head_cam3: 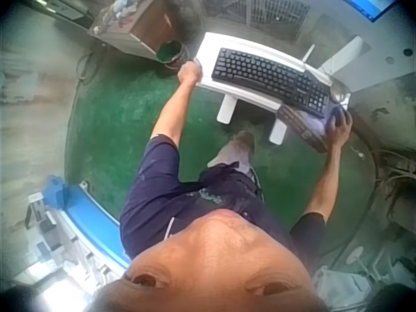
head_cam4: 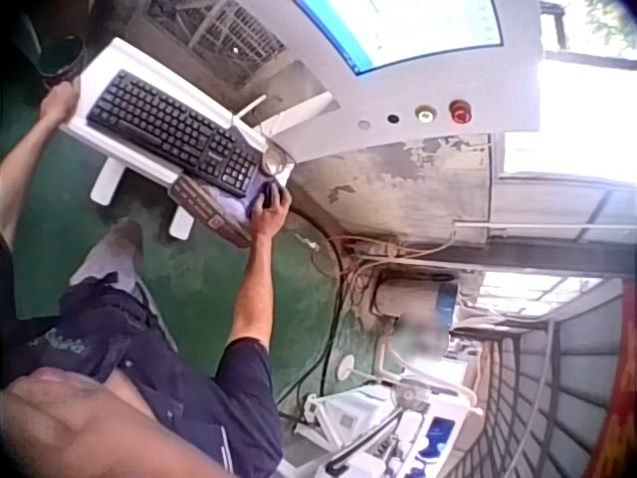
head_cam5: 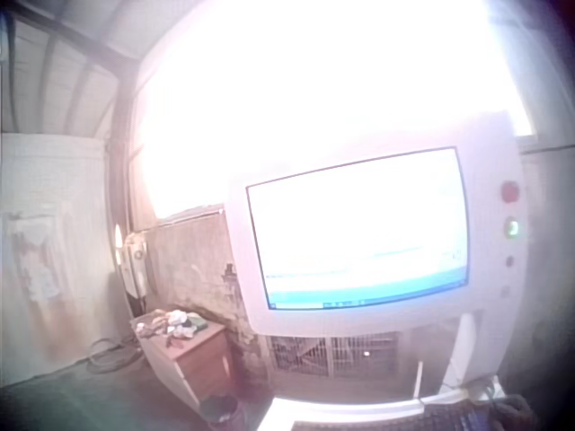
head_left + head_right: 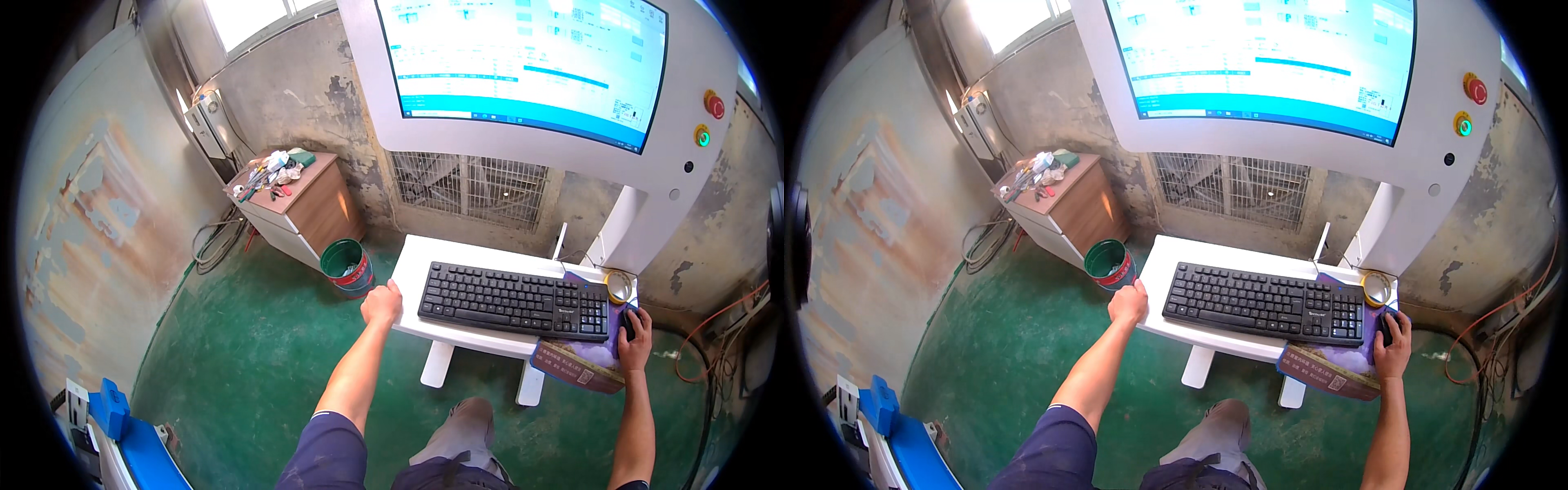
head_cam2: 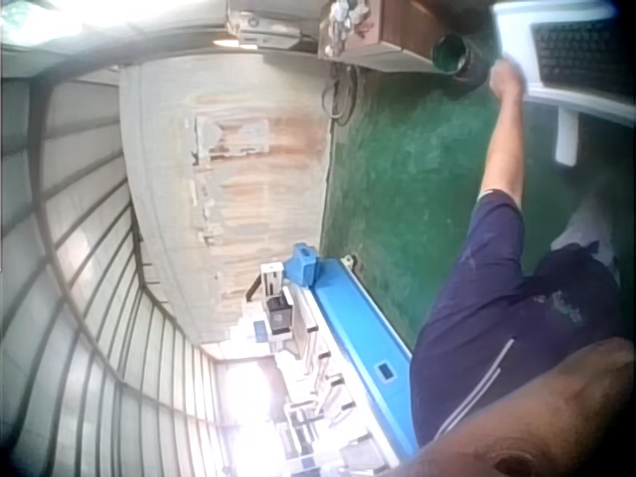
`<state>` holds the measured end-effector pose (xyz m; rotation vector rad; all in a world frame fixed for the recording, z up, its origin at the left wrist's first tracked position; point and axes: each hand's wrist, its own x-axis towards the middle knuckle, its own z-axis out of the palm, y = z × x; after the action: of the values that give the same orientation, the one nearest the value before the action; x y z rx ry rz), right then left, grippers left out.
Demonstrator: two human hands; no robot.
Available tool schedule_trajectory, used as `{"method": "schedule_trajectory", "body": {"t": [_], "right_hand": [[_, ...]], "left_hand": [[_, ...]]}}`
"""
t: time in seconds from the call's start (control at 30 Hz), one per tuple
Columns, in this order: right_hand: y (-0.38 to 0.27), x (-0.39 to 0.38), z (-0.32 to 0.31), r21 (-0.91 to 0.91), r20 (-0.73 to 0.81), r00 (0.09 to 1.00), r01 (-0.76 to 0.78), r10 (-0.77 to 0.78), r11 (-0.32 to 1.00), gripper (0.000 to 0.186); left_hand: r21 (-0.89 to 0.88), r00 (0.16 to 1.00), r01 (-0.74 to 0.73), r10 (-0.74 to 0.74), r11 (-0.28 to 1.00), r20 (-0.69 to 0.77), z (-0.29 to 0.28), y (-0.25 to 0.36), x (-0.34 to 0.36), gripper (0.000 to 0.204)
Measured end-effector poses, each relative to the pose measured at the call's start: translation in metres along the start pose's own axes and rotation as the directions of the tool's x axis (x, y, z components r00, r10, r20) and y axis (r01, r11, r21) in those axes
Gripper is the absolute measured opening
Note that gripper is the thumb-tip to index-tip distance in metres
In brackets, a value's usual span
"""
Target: The person operates a CNC machine using a computer interface with a keyboard and mouse, then walks through the workshop to inspect the machinery and returns to the control station.
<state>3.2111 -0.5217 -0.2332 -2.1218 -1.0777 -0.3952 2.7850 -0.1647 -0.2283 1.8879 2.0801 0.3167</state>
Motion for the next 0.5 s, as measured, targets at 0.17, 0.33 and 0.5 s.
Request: {"method": "schedule_trajectory", "body": {"t": [0.17, 0.33, 0.5], "right_hand": [[0.0008, -0.0001, 0.0000, -0.005, -0.003, 1.000, 0.003, -0.003, 1.000, 0.039], [0.0067, -0.0006, 0.0023, -0.008, -0.007, 1.000, 0.002, -0.002, 1.000, 0.039], [0.0053, -0.0012, 0.0016, -0.014, -0.017, 1.000, 0.000, 0.000, 1.000, 0.040]], "left_hand": [[0.006, 1.000, -0.004, 0.004, 1.000, 0.003, -0.0006, 0.0005, -0.0001, 0.057], [0.010, 1.000, 0.000, -0.001, 1.000, 0.007, 0.0026, -0.0008, 0.0031, 0.057], [0.010, 1.000, 0.005, -0.005, 1.000, 0.011, 0.0008, 0.0007, 0.0008, 0.057]]}}
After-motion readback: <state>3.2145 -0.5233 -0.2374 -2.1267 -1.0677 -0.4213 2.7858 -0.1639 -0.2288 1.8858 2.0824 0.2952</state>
